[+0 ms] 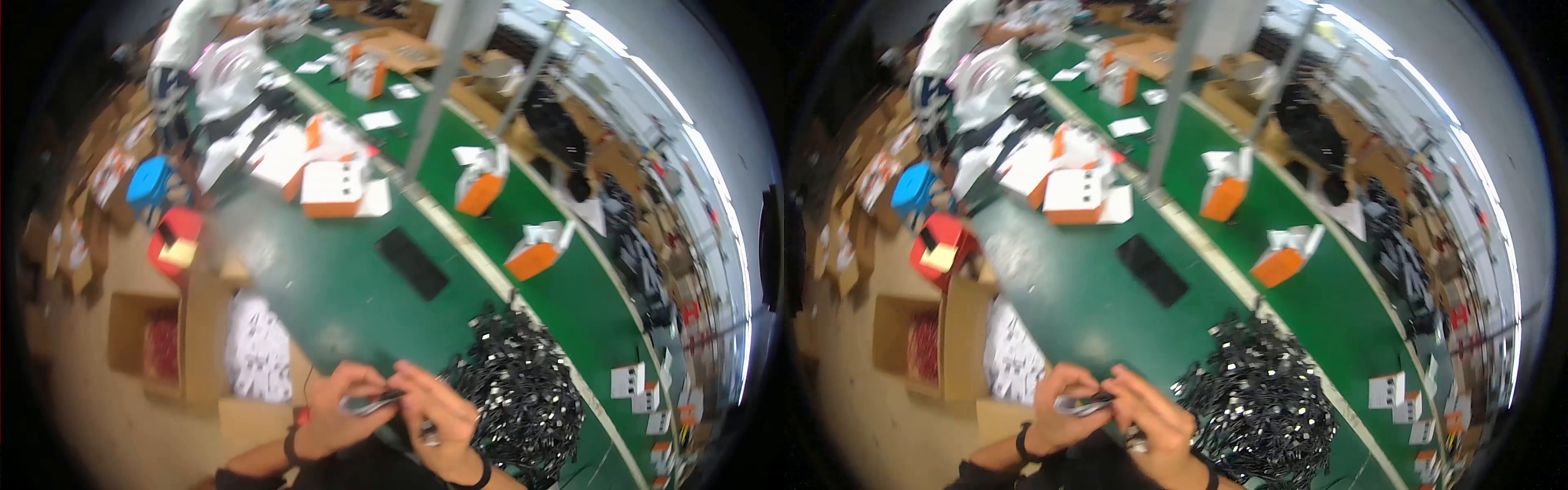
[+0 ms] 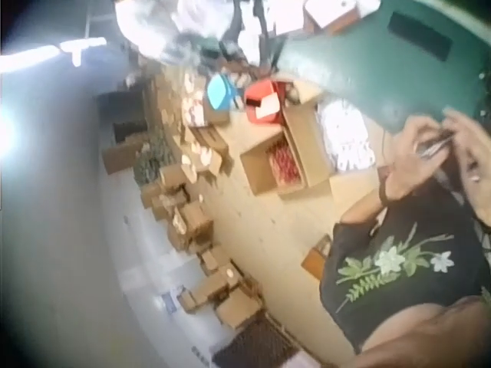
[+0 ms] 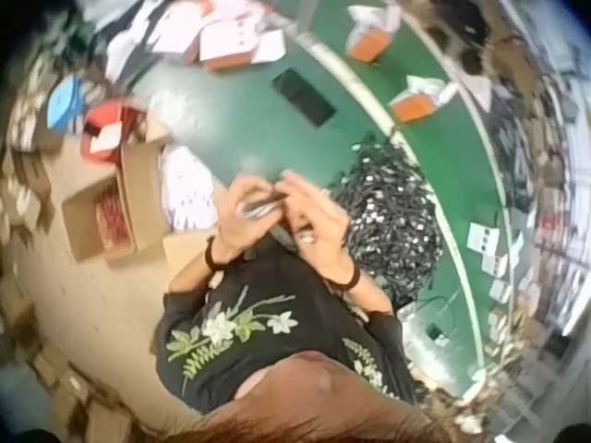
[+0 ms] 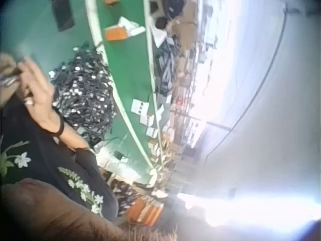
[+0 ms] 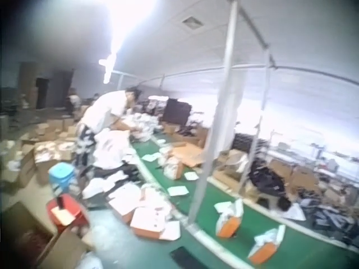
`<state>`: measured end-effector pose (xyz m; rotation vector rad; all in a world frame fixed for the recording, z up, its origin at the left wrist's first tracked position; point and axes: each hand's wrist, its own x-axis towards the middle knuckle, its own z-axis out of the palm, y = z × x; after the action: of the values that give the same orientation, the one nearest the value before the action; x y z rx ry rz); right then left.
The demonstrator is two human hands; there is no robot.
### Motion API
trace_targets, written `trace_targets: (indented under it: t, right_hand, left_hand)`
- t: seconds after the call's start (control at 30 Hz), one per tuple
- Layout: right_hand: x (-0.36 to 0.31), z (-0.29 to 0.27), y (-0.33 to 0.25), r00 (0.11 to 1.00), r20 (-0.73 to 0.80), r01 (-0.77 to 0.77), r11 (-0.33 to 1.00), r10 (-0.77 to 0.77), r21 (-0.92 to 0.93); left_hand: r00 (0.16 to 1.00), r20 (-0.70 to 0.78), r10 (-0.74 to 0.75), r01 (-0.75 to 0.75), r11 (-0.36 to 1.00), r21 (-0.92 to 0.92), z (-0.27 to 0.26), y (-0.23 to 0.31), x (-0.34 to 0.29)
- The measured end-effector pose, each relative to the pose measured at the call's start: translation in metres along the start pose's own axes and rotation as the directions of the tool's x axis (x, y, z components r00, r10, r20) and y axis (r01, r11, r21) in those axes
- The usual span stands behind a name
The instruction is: Packaging small electronic components and cables into cardboard boxes on an assembly line.
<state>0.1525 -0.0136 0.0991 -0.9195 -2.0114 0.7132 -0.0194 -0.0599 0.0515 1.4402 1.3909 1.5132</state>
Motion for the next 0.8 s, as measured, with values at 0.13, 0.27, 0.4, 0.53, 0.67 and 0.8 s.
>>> trace_targets:
  t: [0.13, 0.27, 0.4, 0.53, 0.67, 0.8]
  right_hand:
    - [-0.016, -0.012, 0.009, 0.9, -0.309, -0.305, 0.951, 0.306, 0.054]
    - [-0.032, -0.091, 0.061, 0.684, -0.539, -0.549, 0.833, 0.491, 0.063]
    - [-0.056, -0.149, 0.098, 0.746, -0.544, -0.587, 0.765, 0.383, -0.266]
    - [-0.054, -0.16, 0.104, 0.734, -0.36, -0.675, 0.564, 0.575, -0.475]
    - [-0.061, -0.194, 0.091, 0.893, -0.241, -0.423, 0.529, 0.38, -0.736]
    - [-0.022, -0.225, 0.084, 0.856, -0.25, -0.514, 0.689, 0.453, -0.511]
  left_hand:
    - [0.953, -0.188, -0.238, 0.201, 0.96, -0.197, -0.032, -0.025, 0.007]
    - [0.678, -0.629, -0.38, 0.345, 0.92, -0.184, -0.108, -0.123, 0.002]
    - [0.503, -0.831, -0.237, 0.49, 0.871, 0.048, -0.205, -0.347, -0.093]
    - [0.516, -0.812, -0.274, 0.758, 0.588, 0.284, -0.266, -0.403, -0.159]
    - [0.556, -0.817, 0.151, 0.396, 0.817, 0.42, -0.221, -0.367, -0.06]
    - [0.751, -0.656, -0.073, 0.036, 0.997, -0.071, -0.109, -0.14, 0.125]
